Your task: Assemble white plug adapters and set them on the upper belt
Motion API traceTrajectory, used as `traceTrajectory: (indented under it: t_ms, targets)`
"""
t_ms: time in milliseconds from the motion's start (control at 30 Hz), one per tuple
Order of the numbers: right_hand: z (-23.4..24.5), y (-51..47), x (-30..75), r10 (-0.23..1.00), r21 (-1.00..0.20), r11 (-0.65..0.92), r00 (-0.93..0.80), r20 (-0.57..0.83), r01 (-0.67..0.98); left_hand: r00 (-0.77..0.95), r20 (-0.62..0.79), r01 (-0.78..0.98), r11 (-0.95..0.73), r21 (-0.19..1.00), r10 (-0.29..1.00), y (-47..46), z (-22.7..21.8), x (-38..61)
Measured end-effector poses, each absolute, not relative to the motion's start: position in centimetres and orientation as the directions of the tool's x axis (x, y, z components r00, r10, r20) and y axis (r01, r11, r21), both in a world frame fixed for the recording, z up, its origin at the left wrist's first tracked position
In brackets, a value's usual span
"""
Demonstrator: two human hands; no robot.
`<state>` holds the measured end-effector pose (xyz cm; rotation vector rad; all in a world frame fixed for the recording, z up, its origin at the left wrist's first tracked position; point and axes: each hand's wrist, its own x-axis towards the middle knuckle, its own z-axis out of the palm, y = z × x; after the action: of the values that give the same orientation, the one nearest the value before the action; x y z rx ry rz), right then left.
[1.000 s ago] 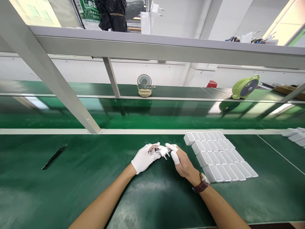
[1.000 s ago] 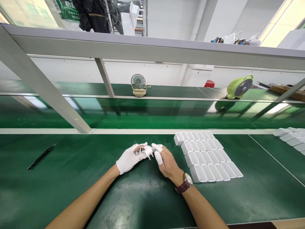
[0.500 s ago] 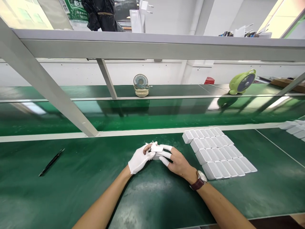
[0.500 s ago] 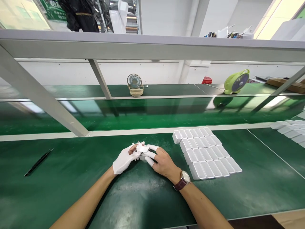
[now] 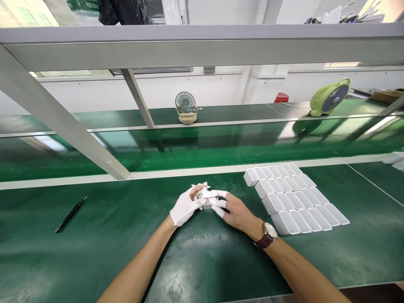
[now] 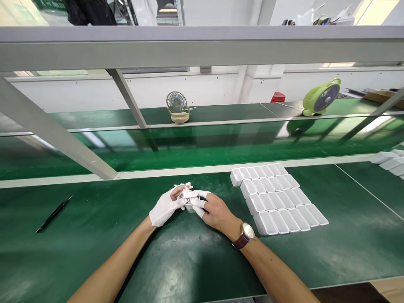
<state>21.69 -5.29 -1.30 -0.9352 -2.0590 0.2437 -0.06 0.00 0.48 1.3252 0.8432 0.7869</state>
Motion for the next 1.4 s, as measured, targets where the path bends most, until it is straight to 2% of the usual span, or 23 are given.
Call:
traceTrajectory:
  t_ms: [233,400,467,667,767,933,1133,1267,1400]
  targets:
    - [-0.9,-5.2,21.1,0.727,-0.609,0.684,-0.303,0.616,0.401,0.479,-0.069,-0.008,0.084,0.996,0.875,-0.3,1.1,0.0]
    - [-1.3,-5.3,21.0,0.8,-0.688,0.593,-0.214,0.56,0.417,0.49,-0.065,-0.028,0.089,0.996,0.869,-0.2,0.6,-0.2]
    - [-1.4,-5.3,21.0,0.789,-0.671,0.611,-0.25,0.562,0.419,0.49,-0.053,-0.04,0.084,0.996,0.87,-0.1,0.6,-0.2]
    - [-1.3,-5.2,21.3,0.695,-0.49,0.711,-0.398,0.599,0.504,0.452,-0.028,-0.104,0.084,0.991,0.892,0.1,0.3,-0.4]
    - [-1.5,-5.2,21.2,0.673,-0.442,0.731,-0.439,0.596,0.52,0.45,0.011,-0.131,0.054,0.99,0.893,0.4,-0.1,-0.5]
    - [-0.6,-5.2,20.6,0.628,-0.417,0.753,-0.367,0.686,0.508,0.444,0.048,-0.167,0.031,0.985,0.895,0.5,0.0,-1.0]
    - [2.3,-4.9,20.3,0.569,-0.406,0.77,-0.242,0.786,0.493,0.258,0.075,-0.216,-0.018,0.976,0.963,0.7,0.6,-1.6]
    - [1.0,-4.9,20.0,0.636,-0.446,0.743,-0.32,0.702,0.499,0.239,0.136,-0.198,-0.089,0.976,0.961,0.2,0.9,-1.2]
    - [-1.3,-5.0,19.8,0.699,-0.475,0.702,-0.385,0.603,0.53,0.378,0.24,-0.102,-0.217,0.971,0.894,-0.9,1.3,-0.3]
